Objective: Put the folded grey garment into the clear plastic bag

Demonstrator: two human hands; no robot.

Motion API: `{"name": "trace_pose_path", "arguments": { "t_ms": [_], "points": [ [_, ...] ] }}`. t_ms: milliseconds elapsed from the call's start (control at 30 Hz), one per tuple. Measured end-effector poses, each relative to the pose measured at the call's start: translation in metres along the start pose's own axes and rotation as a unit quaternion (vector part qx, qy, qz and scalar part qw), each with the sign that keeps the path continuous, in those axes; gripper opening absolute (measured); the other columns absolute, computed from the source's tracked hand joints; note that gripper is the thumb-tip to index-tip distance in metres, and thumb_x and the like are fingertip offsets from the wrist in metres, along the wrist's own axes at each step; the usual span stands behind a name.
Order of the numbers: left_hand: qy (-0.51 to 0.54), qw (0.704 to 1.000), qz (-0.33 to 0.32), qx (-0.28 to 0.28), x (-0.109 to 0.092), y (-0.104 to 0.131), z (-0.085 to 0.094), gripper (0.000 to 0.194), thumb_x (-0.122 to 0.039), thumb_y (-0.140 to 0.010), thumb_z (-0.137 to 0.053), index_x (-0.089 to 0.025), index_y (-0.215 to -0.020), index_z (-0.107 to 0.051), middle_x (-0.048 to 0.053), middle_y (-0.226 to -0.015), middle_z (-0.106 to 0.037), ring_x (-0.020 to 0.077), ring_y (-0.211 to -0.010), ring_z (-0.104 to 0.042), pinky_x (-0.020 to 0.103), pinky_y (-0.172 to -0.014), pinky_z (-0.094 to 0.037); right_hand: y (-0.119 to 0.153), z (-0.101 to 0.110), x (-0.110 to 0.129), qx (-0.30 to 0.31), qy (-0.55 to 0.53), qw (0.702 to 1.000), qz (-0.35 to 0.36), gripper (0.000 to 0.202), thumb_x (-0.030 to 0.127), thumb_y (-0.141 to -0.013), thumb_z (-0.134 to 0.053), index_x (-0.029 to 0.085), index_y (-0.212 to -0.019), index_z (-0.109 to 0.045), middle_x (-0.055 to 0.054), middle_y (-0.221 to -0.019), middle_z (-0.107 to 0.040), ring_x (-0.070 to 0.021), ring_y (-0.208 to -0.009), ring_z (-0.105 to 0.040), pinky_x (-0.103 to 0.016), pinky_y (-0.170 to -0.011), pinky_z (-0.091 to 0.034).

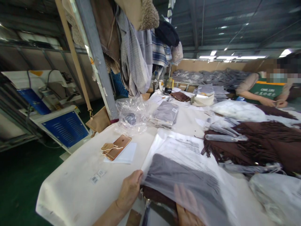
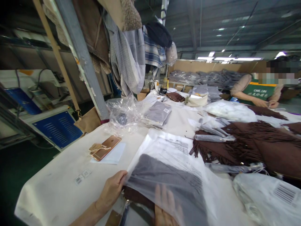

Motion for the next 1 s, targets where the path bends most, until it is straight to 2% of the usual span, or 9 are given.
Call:
{"name": "trace_pose_path", "arguments": {
  "t_ms": [167, 300, 367, 433, 533, 633, 800, 900, 1000],
  "points": [
    [-0.018, 0.996, -0.081, -0.021, -0.014, 0.017, 0.006, 0.023, -0.014, -0.086, -0.032, -0.021, -0.087, -0.055, -0.001, -0.069, -0.066, 0.0136, -0.060, -0.065, 0.020, -0.054, -0.050, -0.003, -0.011, -0.017, -0.035, 0.041, 0.998, 0.011, 0.071, 0.017, -0.080, -0.042, 0.013, -0.145, -0.013, -0.014, -0.121, -0.059, -0.0322, -0.097, -0.063, -0.043, -0.068, -0.049],
    [-0.033, 0.983, -0.181, -0.006, -0.036, 0.034, 0.008, 0.021, -0.011, -0.087, -0.032, -0.019, -0.094, -0.051, 0.000, -0.064, -0.061, 0.0135, -0.055, -0.061, 0.020, -0.051, -0.048, -0.015, -0.031, -0.031, -0.034, 0.084, 0.996, 0.027, 0.052, 0.015, -0.078, -0.045, 0.014, -0.130, -0.047, -0.017, -0.114, -0.063, -0.0292, -0.088, -0.064, -0.038, -0.060, -0.049],
    [-0.029, 0.974, -0.222, -0.001, -0.042, 0.040, 0.007, 0.021, -0.011, -0.089, -0.032, -0.017, -0.098, -0.050, 0.001, -0.063, -0.059, 0.0141, -0.054, -0.060, 0.021, -0.050, -0.048, -0.024, -0.037, -0.036, -0.046, 0.076, 0.994, 0.057, 0.048, 0.009, -0.075, -0.044, 0.016, -0.121, -0.056, -0.015, -0.115, -0.063, -0.0270, -0.090, -0.063, -0.038, -0.065, -0.048],
    [-0.023, 0.969, -0.246, -0.003, -0.040, 0.042, 0.007, 0.021, -0.012, -0.090, -0.031, -0.016, -0.099, -0.050, 0.001, -0.063, -0.059, 0.0138, -0.053, -0.060, 0.021, -0.050, -0.048, -0.032, -0.041, -0.039, -0.057, 0.057, 0.993, 0.090, 0.046, 0.008, -0.073, -0.043, 0.018, -0.115, -0.059, -0.012, -0.120, -0.061, -0.0272, -0.100, -0.059, -0.041, -0.078, -0.046],
    [-0.014, 0.978, -0.206, -0.012, -0.027, 0.034, 0.007, 0.022, -0.016, -0.093, -0.029, -0.020, -0.098, -0.050, 0.000, -0.067, -0.063, 0.0119, -0.057, -0.063, 0.017, -0.053, -0.050, -0.041, -0.045, -0.044, -0.070, 0.028, 0.989, 0.129, 0.038, 0.019, -0.077, -0.046, 0.018, -0.112, -0.060, -0.010, -0.120, -0.061, -0.0294, -0.114, -0.049, -0.048, -0.097, -0.032],
    [-0.023, 0.985, -0.165, -0.053, -0.019, 0.026, 0.011, 0.020, -0.022, -0.095, -0.030, -0.022, -0.096, -0.050, -0.001, -0.071, -0.065, 0.0109, -0.060, -0.065, 0.015, -0.056, -0.051, -0.048, -0.051, -0.051, -0.072, 0.017, 0.985, 0.157, 0.035, 0.028, -0.079, -0.049, 0.018, -0.111, -0.060, -0.009, -0.118, -0.062, -0.0271, -0.118, -0.044, -0.047, -0.103, -0.024],
    [-0.033, 0.977, -0.198, -0.072, -0.026, 0.024, 0.012, 0.022, -0.023, -0.095, -0.030, -0.022, -0.096, -0.052, -0.001, -0.066, -0.064, 0.0116, -0.056, -0.065, 0.015, -0.054, -0.051, -0.067, -0.068, -0.062, -0.062, 0.021, 0.986, 0.152, 0.036, 0.021, -0.081, -0.047, 0.018, -0.115, -0.058, -0.008, -0.119, -0.062, -0.0243, -0.116, -0.047, -0.044, -0.101, -0.029],
    [-0.040, 0.981, -0.180, -0.055, -0.018, 0.027, 0.006, 0.021, -0.025, -0.096, -0.030, -0.022, -0.097, -0.051, -0.001, -0.071, -0.066, 0.0109, -0.060, -0.066, 0.014, -0.058, -0.052, -0.077, -0.076, -0.063, -0.070, 0.020, 0.986, 0.147, 0.035, 0.018, -0.083, -0.043, 0.015, -0.115, -0.058, -0.009, -0.120, -0.061, -0.0263, -0.115, -0.049, -0.046, -0.096, -0.033],
    [-0.039, 0.976, -0.198, -0.077, -0.006, 0.030, 0.002, 0.023, -0.027, -0.096, -0.029, -0.022, -0.098, -0.052, -0.001, -0.070, -0.067, 0.0105, -0.060, -0.066, 0.013, -0.058, -0.052, -0.081, -0.083, -0.063, -0.090, 0.018, 0.982, 0.163, 0.033, 0.017, -0.085, -0.041, 0.018, -0.112, -0.060, -0.007, -0.115, -0.064, -0.0255, -0.113, -0.051, -0.047, -0.095, -0.034]
  ]
}}
Point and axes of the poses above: each hand's wrist, its own y-axis away from the middle knuckle, its own z-axis out of the back of the hand, x = y × z, the point moved 5 cm from there along -y, towards the middle knuckle
